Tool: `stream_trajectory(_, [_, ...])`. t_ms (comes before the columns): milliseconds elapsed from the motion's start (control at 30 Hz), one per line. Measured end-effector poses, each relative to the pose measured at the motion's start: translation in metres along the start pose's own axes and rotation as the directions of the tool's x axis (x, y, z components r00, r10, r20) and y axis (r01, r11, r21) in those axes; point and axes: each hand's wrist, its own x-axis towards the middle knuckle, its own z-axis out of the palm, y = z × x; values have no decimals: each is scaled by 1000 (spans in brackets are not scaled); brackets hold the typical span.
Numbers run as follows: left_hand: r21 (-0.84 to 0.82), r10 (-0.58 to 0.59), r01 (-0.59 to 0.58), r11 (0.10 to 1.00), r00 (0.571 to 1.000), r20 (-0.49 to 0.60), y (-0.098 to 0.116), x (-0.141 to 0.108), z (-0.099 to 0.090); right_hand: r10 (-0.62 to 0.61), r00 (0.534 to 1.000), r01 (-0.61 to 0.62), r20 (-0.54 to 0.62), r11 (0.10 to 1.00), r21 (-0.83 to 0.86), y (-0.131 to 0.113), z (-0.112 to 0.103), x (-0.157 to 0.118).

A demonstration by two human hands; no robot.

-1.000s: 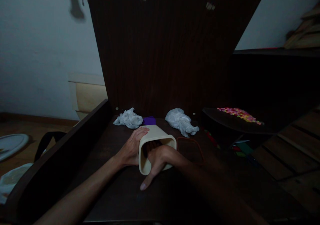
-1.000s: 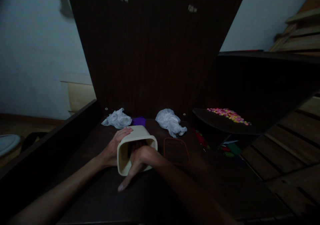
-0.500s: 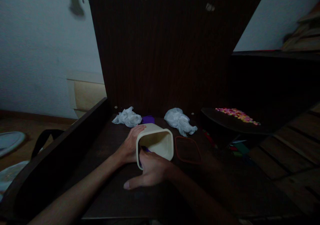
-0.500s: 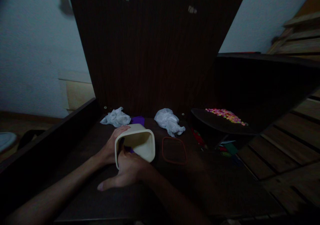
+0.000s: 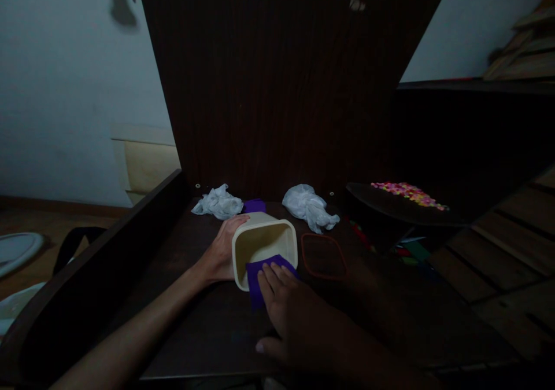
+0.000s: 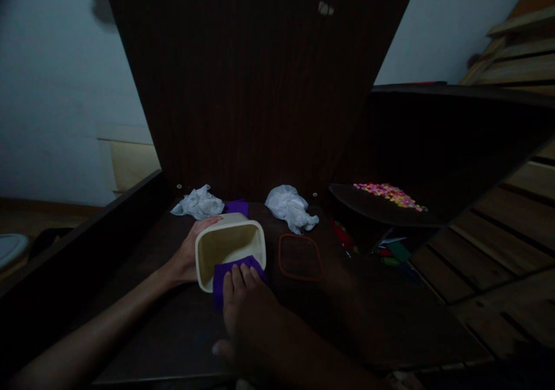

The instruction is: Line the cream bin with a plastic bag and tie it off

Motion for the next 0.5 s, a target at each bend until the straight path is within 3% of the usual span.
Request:
stream_trajectory(100, [1, 0, 0, 1000, 1000, 11, 4, 2, 1, 40, 999, -38, 32, 998, -55, 10, -3, 17])
stream_trajectory(267, [2, 16, -16, 1000, 999, 33, 8, 2, 1, 49, 992, -30, 113, 986, -165, 18, -13, 68])
stream_trajectory(333, [1, 11, -11, 1000, 999, 36, 8, 0, 1, 57, 976, -14, 212, 980, -200, 15, -22, 87])
stream_trajectory(433, [-6, 0, 1, 1000, 999, 33, 8, -2, 1, 69, 911, -12, 407, 990, -140, 11, -33, 103])
stream_trajectory(500, [-6, -6, 6, 1000, 999, 33, 7, -3, 2, 0, 924, 30, 383, 997, -73, 11, -34, 102])
